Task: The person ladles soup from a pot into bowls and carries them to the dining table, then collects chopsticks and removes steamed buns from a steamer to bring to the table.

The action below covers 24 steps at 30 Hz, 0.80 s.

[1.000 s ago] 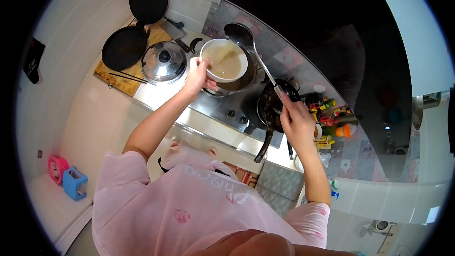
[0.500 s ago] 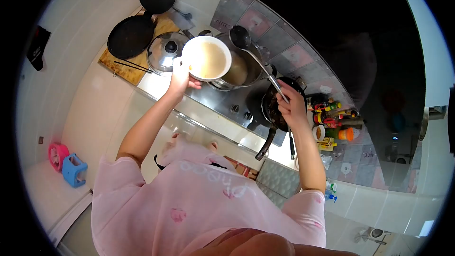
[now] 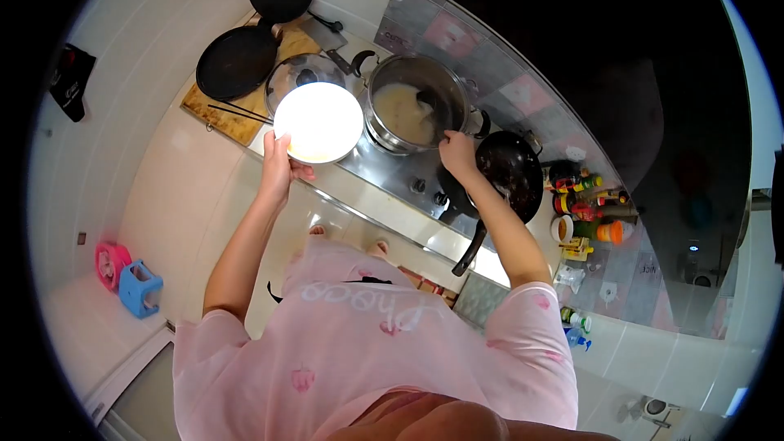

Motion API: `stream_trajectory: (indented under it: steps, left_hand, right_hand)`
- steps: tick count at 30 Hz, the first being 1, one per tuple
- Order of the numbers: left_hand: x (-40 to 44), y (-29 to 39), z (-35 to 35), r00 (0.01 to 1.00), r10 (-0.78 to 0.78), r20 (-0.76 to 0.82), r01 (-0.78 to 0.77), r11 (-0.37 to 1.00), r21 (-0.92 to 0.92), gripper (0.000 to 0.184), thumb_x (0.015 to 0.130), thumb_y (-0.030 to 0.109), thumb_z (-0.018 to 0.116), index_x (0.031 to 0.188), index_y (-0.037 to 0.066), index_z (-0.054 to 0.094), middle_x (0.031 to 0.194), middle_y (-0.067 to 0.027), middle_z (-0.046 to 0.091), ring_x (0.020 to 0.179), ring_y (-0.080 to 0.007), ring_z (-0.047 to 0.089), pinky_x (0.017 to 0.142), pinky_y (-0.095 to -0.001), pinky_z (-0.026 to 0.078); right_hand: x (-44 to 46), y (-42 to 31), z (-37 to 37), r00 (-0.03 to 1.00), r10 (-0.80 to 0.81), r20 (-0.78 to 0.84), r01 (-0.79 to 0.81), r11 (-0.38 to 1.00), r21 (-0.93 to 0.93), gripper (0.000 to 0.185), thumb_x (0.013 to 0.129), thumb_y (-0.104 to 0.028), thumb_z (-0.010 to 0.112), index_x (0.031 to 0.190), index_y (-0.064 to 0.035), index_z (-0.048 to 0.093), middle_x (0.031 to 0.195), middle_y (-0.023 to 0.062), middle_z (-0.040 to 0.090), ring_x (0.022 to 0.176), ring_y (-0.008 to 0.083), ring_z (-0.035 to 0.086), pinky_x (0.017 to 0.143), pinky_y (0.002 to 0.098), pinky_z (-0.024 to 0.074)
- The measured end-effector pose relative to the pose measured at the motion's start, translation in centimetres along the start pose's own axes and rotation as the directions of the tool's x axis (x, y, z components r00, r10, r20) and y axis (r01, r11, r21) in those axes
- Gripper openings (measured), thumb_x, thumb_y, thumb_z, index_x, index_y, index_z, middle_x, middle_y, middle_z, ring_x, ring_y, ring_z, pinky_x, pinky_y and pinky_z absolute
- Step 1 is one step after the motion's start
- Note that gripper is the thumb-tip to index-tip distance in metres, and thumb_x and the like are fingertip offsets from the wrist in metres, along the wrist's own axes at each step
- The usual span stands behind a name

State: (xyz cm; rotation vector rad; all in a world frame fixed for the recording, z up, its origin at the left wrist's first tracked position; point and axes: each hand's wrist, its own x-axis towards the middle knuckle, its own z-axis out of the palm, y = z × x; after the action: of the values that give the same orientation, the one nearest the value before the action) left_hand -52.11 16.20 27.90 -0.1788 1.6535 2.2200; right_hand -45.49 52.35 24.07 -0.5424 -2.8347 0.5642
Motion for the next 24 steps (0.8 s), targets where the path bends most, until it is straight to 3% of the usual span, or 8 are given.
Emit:
stream_trajectory:
  steps: [4,5,7,9,11,14,24]
  left_hand:
    - [-0.4,0.3,-0.5,1.0,-0.013,0.006,0.013,1.0,-0.023,0.03,0.098,0.03,0.038,0.114,0.006,0.033,0.083,-0.0142,0.059,0.049,-0.016,0.057,0.044,-0.0282,0.054]
    - [-0.6,0.5,-0.4,1.0,-0.01,0.006,0.01,1.0,-0.013,0.03,0.098,0.03,0.038,0.114,0.006,0.033,0.083,-0.0142,0.059,0.049,-0.016,0.057,0.043,-0.0281,0.054]
    - [-0.8,0.9,-0.3,1.0,-0.008,0.012,0.008,1.0,0.002,0.03,0.098,0.03,0.038,0.114,0.006,0.033,0.083,-0.0142,0.059,0.05,-0.0162,0.057,0.043,-0.0281,0.054]
    - [-0.7,1.0,-0.2,1.0,-0.005,0.017,0.004,1.0,0.009,0.03,0.098,0.03,0.038,0.115,0.006,0.033,0.083,-0.0141,0.059,0.05,-0.0162,0.057,0.042,-0.0281,0.054]
    - [-0.5,1.0,0.0,1.0,0.003,0.025,-0.004,1.0,0.011,0.03,0.097,0.03,0.038,0.115,0.006,0.033,0.083,-0.014,0.059,0.05,-0.0162,0.057,0.042,-0.0282,0.054]
    - [-0.3,0.9,0.2,0.999,0.007,0.048,-0.008,1.0,0.015,0.03,0.097,0.03,0.038,0.115,0.006,0.034,0.082,-0.0137,0.059,0.051,-0.0163,0.058,0.043,-0.0286,0.054]
    - [1.7,-0.6,1.5,0.996,-0.017,0.093,0.012,0.999,0.052,0.031,0.096,0.028,0.037,0.118,0.006,0.033,0.08,-0.0146,0.058,0.053,-0.0173,0.059,0.045,-0.03,0.055]
  right_hand:
    - [0.8,-2.4,2.6,0.996,0.092,0.023,-0.094,0.981,0.167,0.03,0.08,-0.01,0.055,0.103,0.0054,0.068,0.095,0.0298,0.064,0.092,0.0419,0.064,0.084,0.046,0.0505]
    - [0.9,-3.8,1.9,0.981,0.173,0.084,-0.187,0.958,0.215,0.029,0.08,-0.012,0.057,0.1,0.0052,0.069,0.1,0.0288,0.064,0.095,0.0406,0.064,0.085,0.0439,0.0499]
    - [1.7,-0.5,5.6,0.956,0.254,0.145,-0.291,0.878,0.38,0.031,0.082,-0.01,0.057,0.109,0.0039,0.066,0.083,0.0198,0.065,0.07,0.026,0.061,0.059,0.0356,0.0457]
    - [1.3,-0.6,5.0,0.892,0.349,0.286,-0.451,0.686,0.571,0.034,0.084,-0.008,0.058,0.115,0.0036,0.064,0.073,0.0136,0.064,0.055,0.0178,0.058,0.044,0.0306,0.0418]
    - [0.1,-1.0,2.6,0.771,0.385,0.507,-0.629,0.334,0.703,0.036,0.084,-0.007,0.058,0.118,0.0044,0.061,0.069,0.0101,0.062,0.053,0.0161,0.054,0.043,0.029,0.0382]
    - [-1.7,-2.3,0.3,0.75,0.392,0.532,-0.639,0.225,0.736,0.04,0.087,-0.005,0.057,0.126,0.0039,0.055,0.064,0.0011,0.049,0.048,0.005,0.036,0.039,0.0208,0.023]
    - [-3.6,-2.1,-6.9,0.805,0.334,0.49,-0.577,0.249,0.778,0.041,0.088,-0.005,0.056,0.128,0.0033,0.054,0.069,0.0041,0.053,0.046,0.0035,0.036,0.037,0.0183,0.023]
